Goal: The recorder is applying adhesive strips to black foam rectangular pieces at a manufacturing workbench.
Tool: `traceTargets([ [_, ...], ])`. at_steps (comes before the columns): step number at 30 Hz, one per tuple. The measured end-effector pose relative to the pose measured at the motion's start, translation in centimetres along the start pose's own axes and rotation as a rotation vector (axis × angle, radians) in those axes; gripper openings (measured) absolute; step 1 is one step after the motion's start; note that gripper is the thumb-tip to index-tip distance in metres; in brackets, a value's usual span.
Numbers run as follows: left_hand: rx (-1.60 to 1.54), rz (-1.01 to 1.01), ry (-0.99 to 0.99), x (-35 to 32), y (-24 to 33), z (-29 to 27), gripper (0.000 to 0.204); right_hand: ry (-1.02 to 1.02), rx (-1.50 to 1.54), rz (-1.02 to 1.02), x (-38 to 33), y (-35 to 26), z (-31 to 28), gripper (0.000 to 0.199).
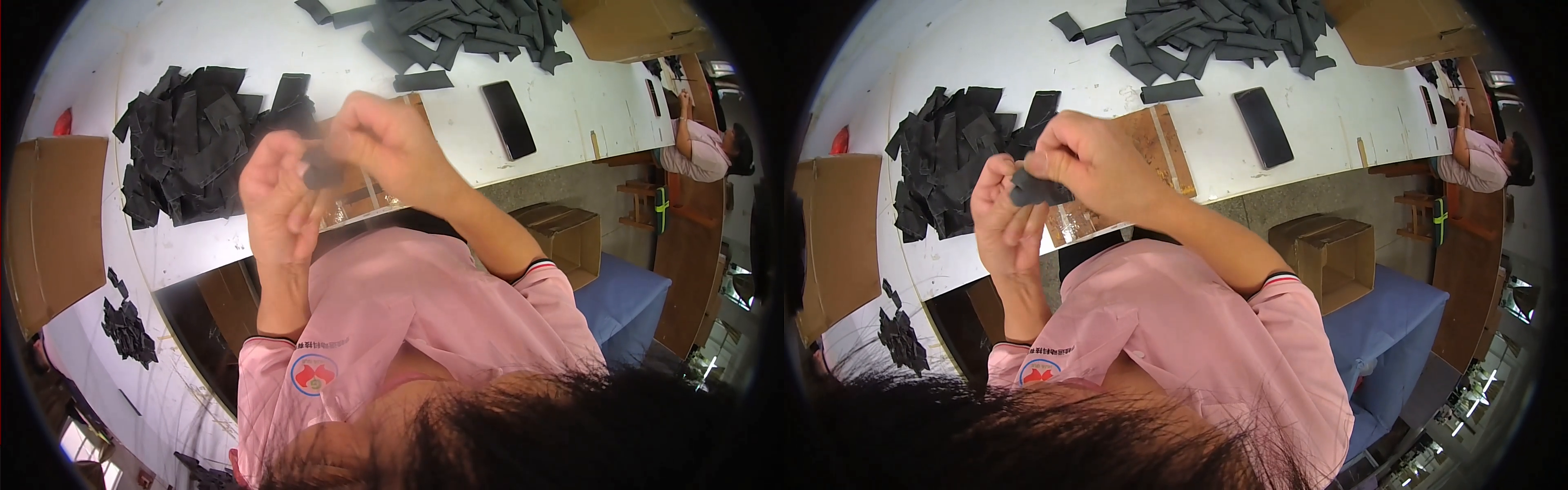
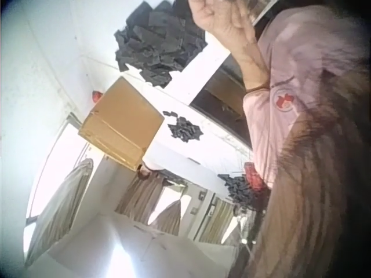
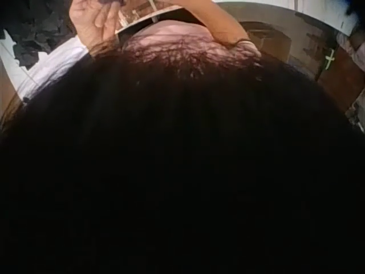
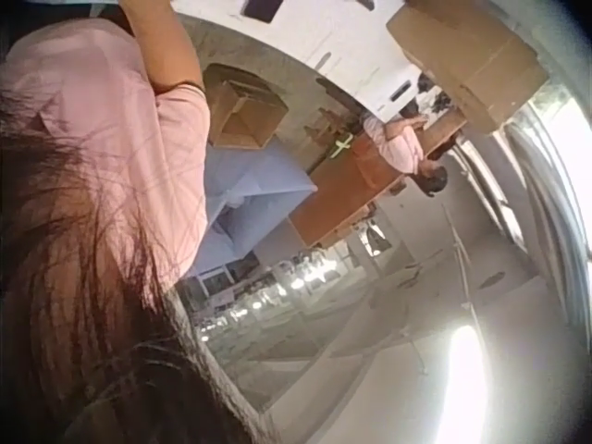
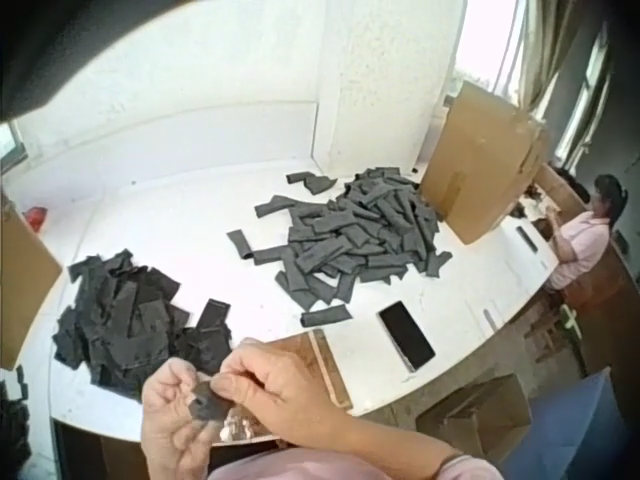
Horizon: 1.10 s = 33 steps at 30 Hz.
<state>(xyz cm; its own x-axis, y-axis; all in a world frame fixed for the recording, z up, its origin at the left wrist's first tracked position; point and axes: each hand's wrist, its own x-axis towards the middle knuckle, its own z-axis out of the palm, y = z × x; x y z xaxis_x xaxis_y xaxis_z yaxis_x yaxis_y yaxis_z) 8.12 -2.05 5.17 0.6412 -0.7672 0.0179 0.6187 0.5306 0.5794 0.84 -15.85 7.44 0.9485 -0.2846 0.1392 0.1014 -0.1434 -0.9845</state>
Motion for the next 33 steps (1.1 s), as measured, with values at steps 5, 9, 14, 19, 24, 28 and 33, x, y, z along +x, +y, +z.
traceTargets([
  [5, -0.748, -0.326, -0.126, 1.4, 0.3, 0.1, 0.028, -0.106, 0.452, 0.276, 1.7, 2.5, -0.1, 0.021],
  [9, -0.891, -0.408, 0.242, 1.4, -3.2, -5.5, 0.034, -0.145, 0.654, 0.524, 0.9, 7.5, 0.0, 0.023],
  [14, -1.043, -0.429, 0.167, 2.3, -1.2, -2.5, 0.032, -0.169, 0.476, 0.397, 2.6, 6.0, -0.1, 0.029],
  [19, -1.033, -0.359, 0.168, 1.3, -3.1, -6.6, 0.034, -0.226, 0.488, 0.366, 2.3, 7.3, 0.3, 0.029],
  [24, -0.076, -0.12, 0.157, 0.8, -2.8, -2.9, 0.039, -0.19, 0.518, 0.337, 1.8, 9.3, -0.3, 0.027],
  [28, 0.715, 0.168, 0.127, -0.2, -2.3, 1.3, 0.04, -0.347, 0.484, 0.277, 2.9, 7.3, -1.1, 0.026],
  [33, 0.311, -0.024, 0.163, -0.5, -4.2, -3.4, 0.036, -0.293, 0.469, 0.301, 1.3, 10.4, -0.4, 0.025],
])
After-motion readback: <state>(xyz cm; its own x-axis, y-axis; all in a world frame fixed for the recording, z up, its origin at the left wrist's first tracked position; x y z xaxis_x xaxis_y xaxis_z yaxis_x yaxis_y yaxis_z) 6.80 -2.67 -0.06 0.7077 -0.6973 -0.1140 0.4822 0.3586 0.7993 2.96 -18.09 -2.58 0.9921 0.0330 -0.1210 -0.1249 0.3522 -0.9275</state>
